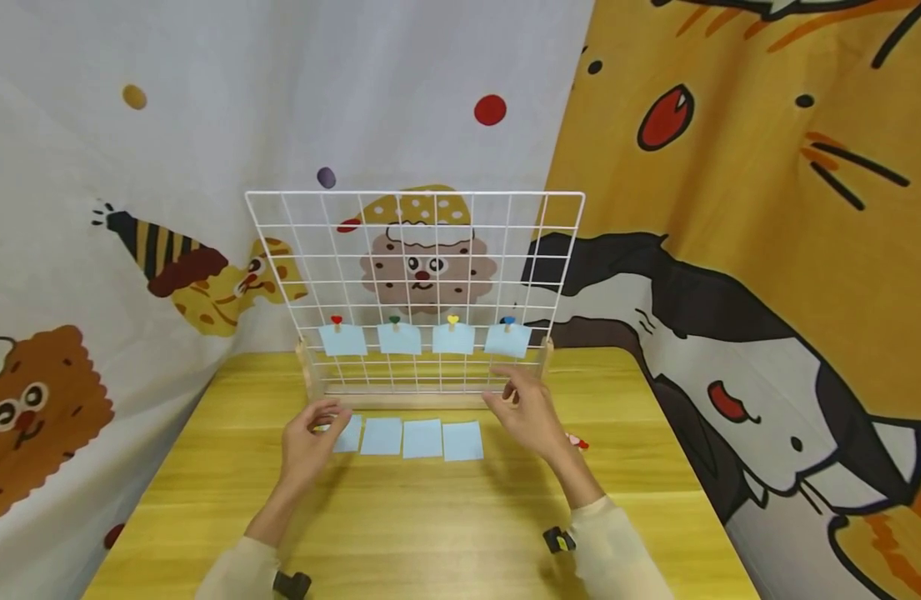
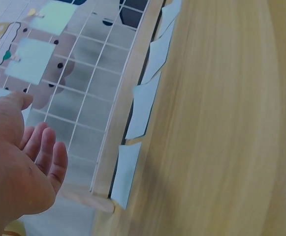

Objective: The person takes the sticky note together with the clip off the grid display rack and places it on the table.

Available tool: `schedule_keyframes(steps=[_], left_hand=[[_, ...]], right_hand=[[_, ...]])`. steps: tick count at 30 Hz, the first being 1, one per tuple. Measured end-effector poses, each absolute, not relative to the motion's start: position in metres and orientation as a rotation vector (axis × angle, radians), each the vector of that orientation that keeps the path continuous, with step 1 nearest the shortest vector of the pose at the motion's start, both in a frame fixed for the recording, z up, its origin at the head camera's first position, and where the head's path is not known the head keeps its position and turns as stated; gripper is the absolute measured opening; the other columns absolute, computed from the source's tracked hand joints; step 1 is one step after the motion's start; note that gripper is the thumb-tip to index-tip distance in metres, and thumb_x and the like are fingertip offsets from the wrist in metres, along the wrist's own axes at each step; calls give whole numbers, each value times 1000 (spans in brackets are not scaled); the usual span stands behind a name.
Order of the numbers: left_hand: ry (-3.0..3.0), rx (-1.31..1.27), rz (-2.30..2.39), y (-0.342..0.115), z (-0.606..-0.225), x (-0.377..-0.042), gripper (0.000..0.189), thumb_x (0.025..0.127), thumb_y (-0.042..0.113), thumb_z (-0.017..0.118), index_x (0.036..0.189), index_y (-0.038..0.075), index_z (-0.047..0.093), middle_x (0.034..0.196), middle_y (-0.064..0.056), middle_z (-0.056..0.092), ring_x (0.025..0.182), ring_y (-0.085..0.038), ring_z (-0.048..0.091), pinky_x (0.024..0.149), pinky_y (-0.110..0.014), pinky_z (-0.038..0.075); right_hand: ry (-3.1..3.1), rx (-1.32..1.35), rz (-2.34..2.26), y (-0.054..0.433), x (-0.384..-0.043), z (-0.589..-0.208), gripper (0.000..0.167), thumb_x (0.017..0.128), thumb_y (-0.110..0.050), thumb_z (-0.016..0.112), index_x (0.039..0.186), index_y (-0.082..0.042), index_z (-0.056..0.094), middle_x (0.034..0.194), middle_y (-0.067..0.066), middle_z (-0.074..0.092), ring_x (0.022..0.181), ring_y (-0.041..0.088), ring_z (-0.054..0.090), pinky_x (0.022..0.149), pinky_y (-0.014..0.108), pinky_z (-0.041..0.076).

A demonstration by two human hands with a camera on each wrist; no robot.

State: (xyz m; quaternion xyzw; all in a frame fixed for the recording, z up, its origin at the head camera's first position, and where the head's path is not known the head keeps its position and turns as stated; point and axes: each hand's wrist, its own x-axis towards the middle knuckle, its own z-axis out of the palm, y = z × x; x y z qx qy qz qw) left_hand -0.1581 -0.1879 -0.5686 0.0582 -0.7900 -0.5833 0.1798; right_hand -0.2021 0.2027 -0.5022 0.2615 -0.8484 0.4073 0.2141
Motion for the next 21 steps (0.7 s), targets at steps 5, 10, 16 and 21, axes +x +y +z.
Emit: schedule_keyframes(steps=[5,10,16,21], left_hand=[[-2228,175,-1660,-198,-565,-160,35,103,26,85,134,9,79,120,-11,83,97,-1,69,81,-13,56],[-2178,153,-1662,-204,-563,-164,34,103,24,86,132,7,79,119,-15,83,96,2,69,80,-11,56],[-2153,154,-1618,-210,-561,-171,31,102,20,87,130,8,80,119,-17,84,94,3,69,78,-11,56],[-2144,183,-1613,-213,-557,-175,30,103,19,85,130,7,80,122,-17,84,93,4,68,78,-9,56]], right_hand=[[-2395,740,1153,186,-204,-499,42,100,-13,87,139,-5,75,96,10,72,83,21,65,74,38,60],[-2408,775,1155,171,-206,-496,42,101,-15,86,141,-7,74,97,10,73,83,19,63,75,38,59],[-2414,863,1135,155,-205,-491,42,103,-17,84,143,-8,73,103,12,74,85,16,61,75,35,57],[-2434,901,1135,142,-207,-490,43,104,-20,83,144,-10,72,107,4,73,86,10,60,77,30,57]])
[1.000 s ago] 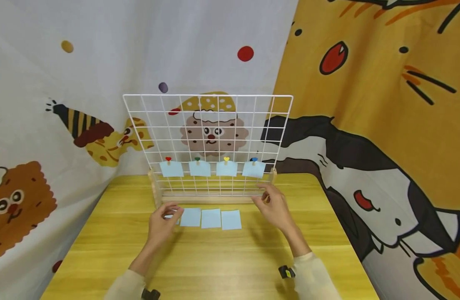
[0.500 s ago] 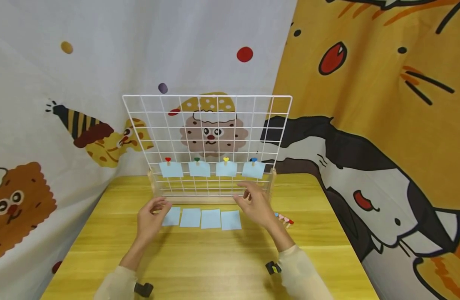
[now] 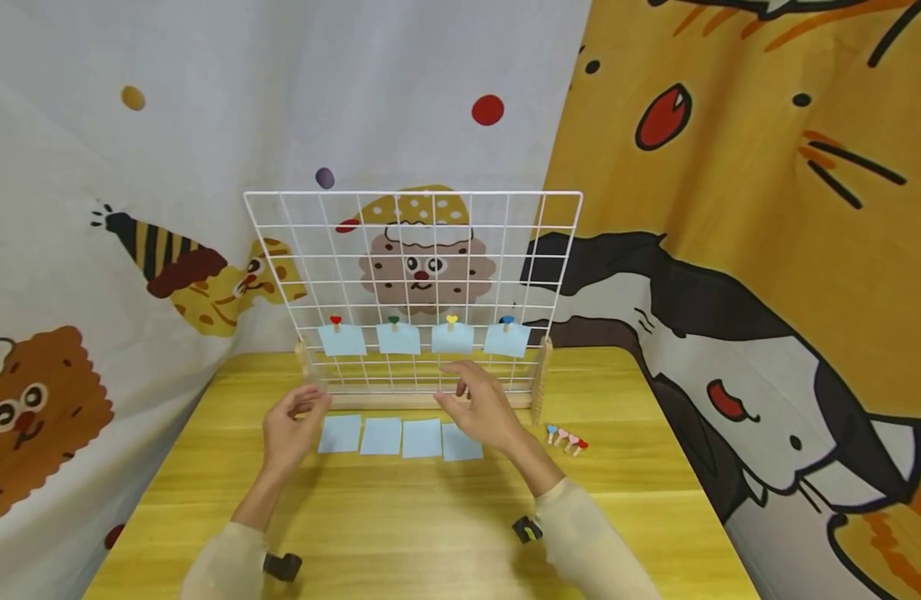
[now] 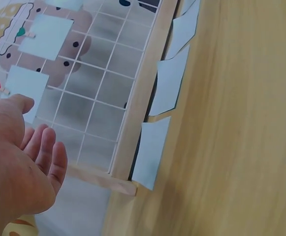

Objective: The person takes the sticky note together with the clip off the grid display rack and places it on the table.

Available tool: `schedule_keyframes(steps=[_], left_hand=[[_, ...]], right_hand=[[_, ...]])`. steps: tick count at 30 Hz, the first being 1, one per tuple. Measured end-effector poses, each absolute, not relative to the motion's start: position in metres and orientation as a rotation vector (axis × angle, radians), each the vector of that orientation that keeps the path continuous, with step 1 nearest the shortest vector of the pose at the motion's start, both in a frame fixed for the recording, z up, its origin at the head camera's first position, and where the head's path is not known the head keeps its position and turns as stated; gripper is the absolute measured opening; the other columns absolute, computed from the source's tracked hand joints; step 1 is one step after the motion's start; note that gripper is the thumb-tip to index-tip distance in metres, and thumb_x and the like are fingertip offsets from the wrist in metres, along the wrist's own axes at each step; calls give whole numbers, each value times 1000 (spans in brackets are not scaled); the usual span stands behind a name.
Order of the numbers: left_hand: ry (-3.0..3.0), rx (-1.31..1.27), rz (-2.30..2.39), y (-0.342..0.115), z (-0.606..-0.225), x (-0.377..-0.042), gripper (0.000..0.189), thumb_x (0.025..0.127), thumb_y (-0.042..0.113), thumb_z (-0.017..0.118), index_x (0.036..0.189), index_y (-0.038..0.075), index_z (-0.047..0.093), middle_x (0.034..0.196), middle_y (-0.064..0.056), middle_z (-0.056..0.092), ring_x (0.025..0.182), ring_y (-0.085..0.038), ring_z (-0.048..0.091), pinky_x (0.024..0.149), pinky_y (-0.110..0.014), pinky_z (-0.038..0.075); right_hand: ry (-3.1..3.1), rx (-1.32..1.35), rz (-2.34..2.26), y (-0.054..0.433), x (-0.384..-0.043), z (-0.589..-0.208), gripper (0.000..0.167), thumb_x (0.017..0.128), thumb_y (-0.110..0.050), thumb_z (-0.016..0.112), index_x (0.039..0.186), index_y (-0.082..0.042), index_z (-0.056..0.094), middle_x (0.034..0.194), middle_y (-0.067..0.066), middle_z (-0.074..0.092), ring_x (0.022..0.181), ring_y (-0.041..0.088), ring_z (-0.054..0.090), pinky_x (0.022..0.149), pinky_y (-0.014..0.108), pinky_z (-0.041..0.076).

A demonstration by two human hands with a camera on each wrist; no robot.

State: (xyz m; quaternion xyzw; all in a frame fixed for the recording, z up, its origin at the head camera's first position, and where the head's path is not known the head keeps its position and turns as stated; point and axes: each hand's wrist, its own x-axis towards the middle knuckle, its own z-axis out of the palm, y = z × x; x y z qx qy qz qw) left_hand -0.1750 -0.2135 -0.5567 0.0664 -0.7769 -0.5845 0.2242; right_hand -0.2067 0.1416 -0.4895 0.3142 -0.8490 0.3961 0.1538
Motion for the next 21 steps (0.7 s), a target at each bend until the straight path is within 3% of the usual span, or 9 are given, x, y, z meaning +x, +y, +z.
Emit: schedule_keyframes(steps=[5,9,15,21], left_hand=[[-2132,185,-1626,-216,-551,-182,34,104,21,83,132,2,78,126,-19,83,96,4,69,79,-8,57],[-2148,203,-1629,-217,-547,-188,36,106,26,82,134,4,77,130,-16,83,99,3,68,80,-8,57],[-2169,222,-1644,-218,-543,-196,37,108,31,80,137,10,77,135,-11,82,104,1,68,81,-9,56],[-2154,232,-1672,-216,-539,-205,36,107,31,80,137,11,77,138,-9,81,104,-1,68,82,-9,55]], right_hand=[[-2420,927,1152,128,-209,-488,43,104,-20,83,145,-9,72,120,7,77,86,10,61,78,29,58],[-2399,962,1172,117,-210,-487,43,105,-19,82,145,-7,71,132,11,77,87,11,63,78,29,59],[-2387,1001,1140,102,-212,-482,44,106,-20,81,146,-7,71,137,12,77,89,13,66,79,32,61],[-2350,1068,1118,88,-217,-476,43,105,-15,82,145,-5,72,142,13,76,92,17,71,78,41,64]])
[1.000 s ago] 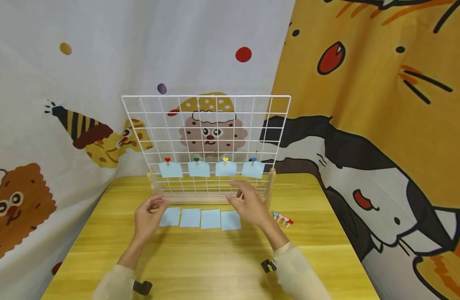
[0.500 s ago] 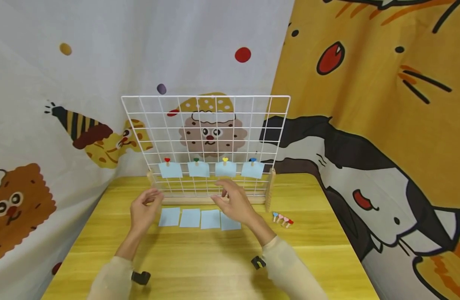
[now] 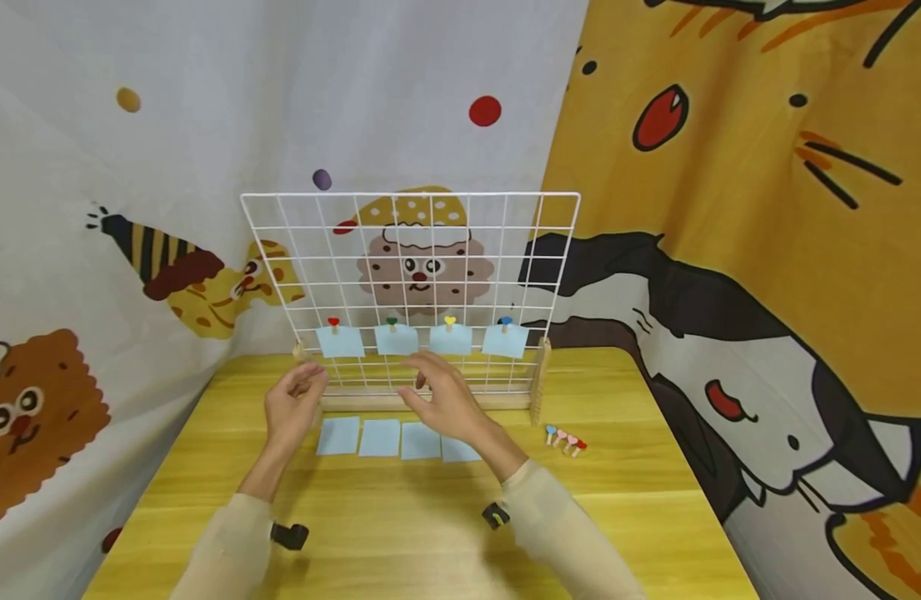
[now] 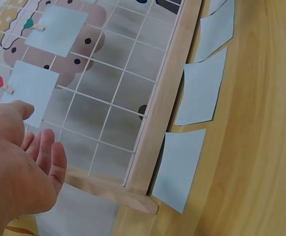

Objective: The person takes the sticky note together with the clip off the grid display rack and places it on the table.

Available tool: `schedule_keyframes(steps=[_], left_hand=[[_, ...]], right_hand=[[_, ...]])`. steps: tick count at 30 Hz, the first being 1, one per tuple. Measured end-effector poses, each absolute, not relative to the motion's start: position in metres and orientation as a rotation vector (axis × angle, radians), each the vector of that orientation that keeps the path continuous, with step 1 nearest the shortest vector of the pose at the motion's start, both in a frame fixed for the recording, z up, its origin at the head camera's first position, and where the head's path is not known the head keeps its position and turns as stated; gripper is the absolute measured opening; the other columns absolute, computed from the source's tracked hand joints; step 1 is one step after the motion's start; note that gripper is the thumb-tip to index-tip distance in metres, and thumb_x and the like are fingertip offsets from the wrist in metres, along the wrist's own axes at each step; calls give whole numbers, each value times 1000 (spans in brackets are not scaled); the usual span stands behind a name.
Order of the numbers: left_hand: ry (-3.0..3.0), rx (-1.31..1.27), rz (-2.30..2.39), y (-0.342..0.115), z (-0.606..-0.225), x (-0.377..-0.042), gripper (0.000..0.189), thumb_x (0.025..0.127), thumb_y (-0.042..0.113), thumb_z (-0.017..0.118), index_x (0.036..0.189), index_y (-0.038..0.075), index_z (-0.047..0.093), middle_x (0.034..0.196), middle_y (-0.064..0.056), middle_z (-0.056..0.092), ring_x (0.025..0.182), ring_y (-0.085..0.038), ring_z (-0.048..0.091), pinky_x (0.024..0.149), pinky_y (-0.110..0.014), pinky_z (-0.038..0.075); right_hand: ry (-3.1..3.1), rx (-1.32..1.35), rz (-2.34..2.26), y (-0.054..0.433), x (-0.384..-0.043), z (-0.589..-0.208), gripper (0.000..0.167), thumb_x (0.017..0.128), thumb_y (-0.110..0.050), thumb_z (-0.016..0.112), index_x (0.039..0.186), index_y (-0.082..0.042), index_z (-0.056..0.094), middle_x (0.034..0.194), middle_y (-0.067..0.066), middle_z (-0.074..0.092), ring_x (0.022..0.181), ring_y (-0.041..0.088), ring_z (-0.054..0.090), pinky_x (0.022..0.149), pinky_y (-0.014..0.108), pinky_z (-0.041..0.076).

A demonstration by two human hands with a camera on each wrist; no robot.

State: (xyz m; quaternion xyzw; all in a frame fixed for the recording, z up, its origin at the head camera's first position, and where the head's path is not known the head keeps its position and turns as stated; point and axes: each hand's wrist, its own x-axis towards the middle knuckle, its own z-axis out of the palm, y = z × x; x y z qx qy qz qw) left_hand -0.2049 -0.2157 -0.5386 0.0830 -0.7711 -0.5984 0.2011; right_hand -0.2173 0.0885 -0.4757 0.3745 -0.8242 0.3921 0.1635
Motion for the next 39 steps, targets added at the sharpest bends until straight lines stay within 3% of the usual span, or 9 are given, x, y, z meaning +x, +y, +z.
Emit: schedule_keyframes(steps=[5,11,19,26,32,36,39], left_hand=[[-2148,226,-1671,-214,-536,-211,35,107,30,80,137,10,78,139,-11,81,102,-1,67,81,-8,55],[-2092,200,-1699,-212,-535,-218,32,106,23,81,135,8,79,139,-15,81,99,-1,68,79,-7,54],[-2056,241,-1718,-210,-530,-220,30,104,22,83,131,8,81,135,-17,82,95,3,69,79,-6,55],[-2067,245,-1735,-210,-527,-224,35,106,23,82,136,7,79,140,-18,80,95,8,69,80,-6,55],[-2065,262,-1674,-209,-529,-226,29,104,17,82,131,5,81,131,-19,82,88,10,68,78,-6,55],[-2057,254,-1647,-209,-527,-228,27,104,15,82,128,4,82,126,-23,82,87,9,68,79,-6,55],[-2050,248,-1640,-209,-527,-228,25,104,14,82,126,4,83,124,-24,82,87,9,67,79,-6,55]], right_hand=[[-2336,1111,1122,80,-221,-473,40,106,-15,80,144,-4,71,141,13,75,94,18,72,79,42,64],[-2332,1123,1116,69,-227,-470,40,107,-17,79,145,-5,71,143,13,75,93,15,72,80,30,61],[-2321,1164,1149,54,-232,-465,41,107,-15,78,144,-1,70,146,23,73,94,22,73,79,45,66],[-2296,1181,1127,40,-238,-458,42,103,-10,82,142,1,71,144,18,74,92,24,75,77,36,66],[-2282,1216,1120,28,-246,-454,42,104,-11,81,142,4,70,138,19,75,90,22,74,77,37,66],[-2286,1209,1096,21,-252,-449,43,105,-13,81,142,5,70,138,18,75,90,21,74,76,27,62],[-2276,1213,1111,16,-256,-446,43,105,-12,79,143,6,69,142,22,74,91,23,76,77,32,65]])
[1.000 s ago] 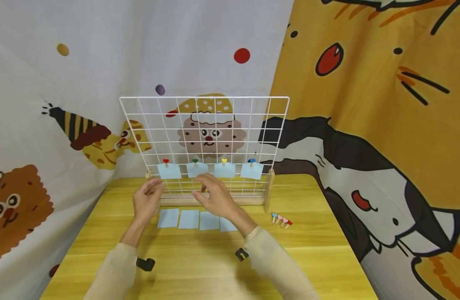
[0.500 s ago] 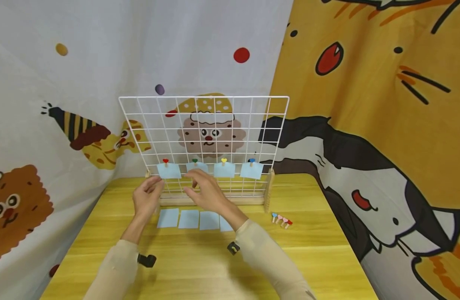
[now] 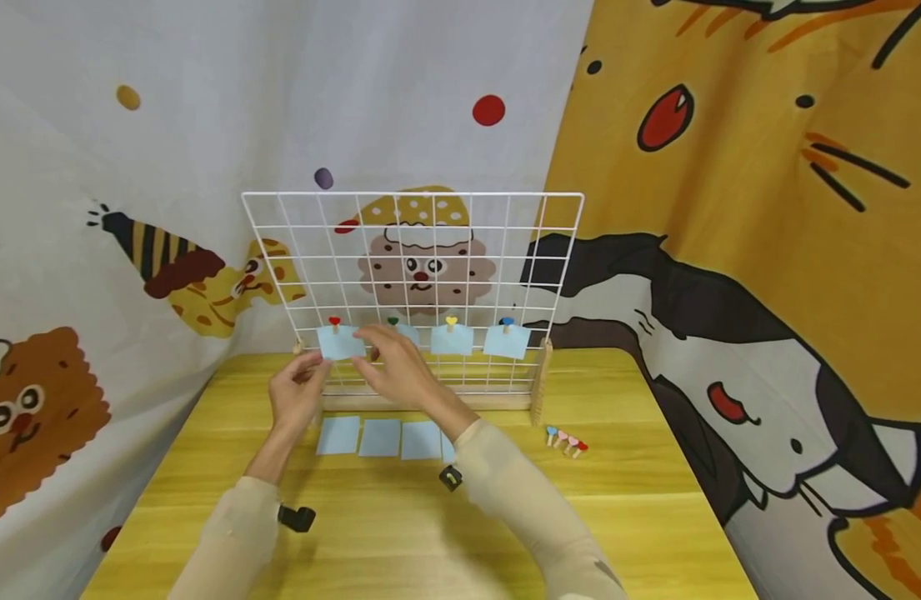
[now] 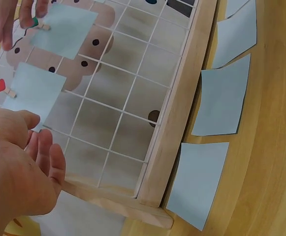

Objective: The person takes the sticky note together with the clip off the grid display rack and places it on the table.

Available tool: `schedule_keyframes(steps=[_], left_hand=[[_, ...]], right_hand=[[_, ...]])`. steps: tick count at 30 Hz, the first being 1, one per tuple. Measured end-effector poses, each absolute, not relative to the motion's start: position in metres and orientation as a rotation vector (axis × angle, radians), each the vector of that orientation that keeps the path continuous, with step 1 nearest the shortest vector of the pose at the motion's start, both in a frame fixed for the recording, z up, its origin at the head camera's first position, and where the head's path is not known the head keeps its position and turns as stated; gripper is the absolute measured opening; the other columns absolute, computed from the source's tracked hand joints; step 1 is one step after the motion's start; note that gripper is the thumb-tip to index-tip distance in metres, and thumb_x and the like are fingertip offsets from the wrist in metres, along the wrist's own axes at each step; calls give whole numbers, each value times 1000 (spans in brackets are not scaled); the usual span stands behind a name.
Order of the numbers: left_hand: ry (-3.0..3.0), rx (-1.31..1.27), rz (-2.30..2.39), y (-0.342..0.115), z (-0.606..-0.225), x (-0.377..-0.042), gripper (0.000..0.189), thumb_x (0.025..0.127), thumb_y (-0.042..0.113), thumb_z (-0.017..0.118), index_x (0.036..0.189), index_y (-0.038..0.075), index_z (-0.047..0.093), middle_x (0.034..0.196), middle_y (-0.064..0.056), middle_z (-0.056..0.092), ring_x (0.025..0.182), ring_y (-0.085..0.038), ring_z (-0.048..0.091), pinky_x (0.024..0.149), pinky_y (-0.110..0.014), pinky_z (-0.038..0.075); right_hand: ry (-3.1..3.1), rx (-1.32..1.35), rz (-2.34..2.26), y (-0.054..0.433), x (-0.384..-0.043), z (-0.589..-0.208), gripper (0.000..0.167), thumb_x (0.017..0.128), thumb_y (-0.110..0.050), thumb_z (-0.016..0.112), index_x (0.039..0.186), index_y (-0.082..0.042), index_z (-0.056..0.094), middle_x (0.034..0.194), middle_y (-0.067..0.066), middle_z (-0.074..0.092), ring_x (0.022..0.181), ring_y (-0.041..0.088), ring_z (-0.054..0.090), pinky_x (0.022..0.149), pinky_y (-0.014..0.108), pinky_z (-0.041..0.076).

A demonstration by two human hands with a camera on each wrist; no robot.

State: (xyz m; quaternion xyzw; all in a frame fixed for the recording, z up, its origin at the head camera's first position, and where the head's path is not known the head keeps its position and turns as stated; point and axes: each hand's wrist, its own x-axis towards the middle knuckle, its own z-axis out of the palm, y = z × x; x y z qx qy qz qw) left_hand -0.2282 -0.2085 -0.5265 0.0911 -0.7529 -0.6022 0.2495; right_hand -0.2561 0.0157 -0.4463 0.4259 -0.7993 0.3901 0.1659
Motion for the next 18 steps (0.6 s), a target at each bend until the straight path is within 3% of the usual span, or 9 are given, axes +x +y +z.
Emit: schedule_keyframes(steps=[7,14,18], left_hand=[[-2023,222,-1642,-210,-527,-229,22,103,13,84,122,2,85,120,-26,83,86,6,67,79,-6,53],[-2020,199,-1634,-211,-526,-230,19,103,12,83,120,2,85,119,-26,84,87,6,68,80,-6,55],[-2026,192,-1631,-213,-527,-231,19,103,11,83,120,1,85,118,-26,84,86,6,68,80,-6,55]], right_hand=[[-2288,1224,1081,3,-264,-440,46,107,-11,77,149,4,66,153,24,70,94,25,78,85,46,68],[-2310,1215,1021,-8,-270,-435,49,108,-13,77,152,2,66,156,20,70,93,20,78,78,31,64],[-2324,1210,980,-14,-273,-432,50,108,-14,76,155,-1,65,157,19,70,91,18,78,78,29,63]])
